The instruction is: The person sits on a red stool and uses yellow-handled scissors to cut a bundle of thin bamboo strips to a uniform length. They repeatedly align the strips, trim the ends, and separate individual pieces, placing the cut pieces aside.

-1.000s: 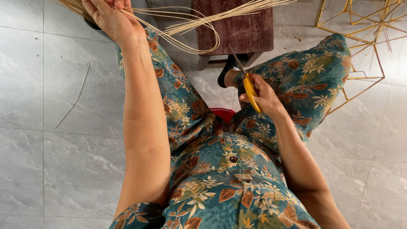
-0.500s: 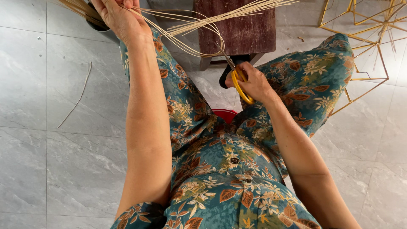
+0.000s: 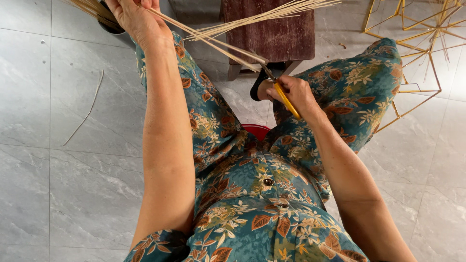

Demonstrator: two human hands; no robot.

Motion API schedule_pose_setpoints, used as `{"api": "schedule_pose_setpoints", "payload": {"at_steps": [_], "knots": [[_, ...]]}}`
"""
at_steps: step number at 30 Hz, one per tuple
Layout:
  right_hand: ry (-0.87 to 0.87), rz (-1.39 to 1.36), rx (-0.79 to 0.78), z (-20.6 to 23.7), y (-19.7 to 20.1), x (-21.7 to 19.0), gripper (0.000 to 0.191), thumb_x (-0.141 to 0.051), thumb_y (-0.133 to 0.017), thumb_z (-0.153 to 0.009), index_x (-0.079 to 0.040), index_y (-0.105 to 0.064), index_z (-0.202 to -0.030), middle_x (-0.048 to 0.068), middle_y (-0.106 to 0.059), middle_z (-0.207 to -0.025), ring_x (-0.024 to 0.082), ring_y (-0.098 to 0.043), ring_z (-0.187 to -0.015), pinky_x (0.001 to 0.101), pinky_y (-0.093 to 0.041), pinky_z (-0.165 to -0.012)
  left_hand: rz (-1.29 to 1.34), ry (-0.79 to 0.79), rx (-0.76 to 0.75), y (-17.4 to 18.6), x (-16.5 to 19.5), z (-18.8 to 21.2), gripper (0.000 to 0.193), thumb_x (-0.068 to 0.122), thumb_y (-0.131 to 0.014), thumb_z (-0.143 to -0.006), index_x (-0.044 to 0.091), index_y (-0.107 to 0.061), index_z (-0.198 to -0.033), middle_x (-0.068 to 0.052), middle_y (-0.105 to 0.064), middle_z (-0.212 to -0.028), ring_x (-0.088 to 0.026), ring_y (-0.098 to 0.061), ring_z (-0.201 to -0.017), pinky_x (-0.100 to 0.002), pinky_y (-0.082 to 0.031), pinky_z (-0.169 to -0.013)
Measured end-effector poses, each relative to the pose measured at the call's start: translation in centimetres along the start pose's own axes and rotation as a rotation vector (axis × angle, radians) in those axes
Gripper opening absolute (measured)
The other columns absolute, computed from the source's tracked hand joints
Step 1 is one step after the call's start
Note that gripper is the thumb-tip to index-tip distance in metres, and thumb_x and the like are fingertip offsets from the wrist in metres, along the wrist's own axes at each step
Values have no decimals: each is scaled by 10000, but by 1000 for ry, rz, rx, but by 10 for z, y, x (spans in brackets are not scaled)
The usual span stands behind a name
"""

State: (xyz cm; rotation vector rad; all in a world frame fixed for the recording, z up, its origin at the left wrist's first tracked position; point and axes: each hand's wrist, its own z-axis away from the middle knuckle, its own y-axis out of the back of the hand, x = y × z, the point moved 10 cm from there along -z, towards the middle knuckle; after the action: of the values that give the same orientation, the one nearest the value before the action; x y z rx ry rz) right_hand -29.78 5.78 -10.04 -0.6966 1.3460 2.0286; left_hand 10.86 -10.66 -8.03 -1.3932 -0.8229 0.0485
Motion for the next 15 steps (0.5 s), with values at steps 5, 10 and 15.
{"api": "schedule_pose_setpoints", "payload": {"at_steps": [5,10,15], "knots": [[101,102,0,-5,11,15,505,-460,-859,-854,-24,-665,-1019,101,-652,-810,173,-585,-719,347,-477,-624,20,-3,19,-4,1,-2,80,200,-528,-1110,129,-536,-1148,26,-457,-684,-99,-419,-548,-314,-526,-659],[-142,200,126,-41,34,46,603,-530,-850,-840,-47,-641,-1134,125,-661,-932,251,-647,-856,388,-501,-718,-62,62,-6,-13,-11,-1,148,248,-545,-1092,103,-565,-1078,11,-537,-689,-108,-508,-524,-376,-598,-667],[-95,472,165,-82,38,29,572,-393,-820,-864,-129,-589,-1315,160,-633,-1195,347,-632,-1090,485,-501,-859,-76,230,-107,-34,-32,12,156,229,-546,-1084,78,-583,-1099,5,-588,-714,-103,-582,-578,-392,-647,-737]]}}
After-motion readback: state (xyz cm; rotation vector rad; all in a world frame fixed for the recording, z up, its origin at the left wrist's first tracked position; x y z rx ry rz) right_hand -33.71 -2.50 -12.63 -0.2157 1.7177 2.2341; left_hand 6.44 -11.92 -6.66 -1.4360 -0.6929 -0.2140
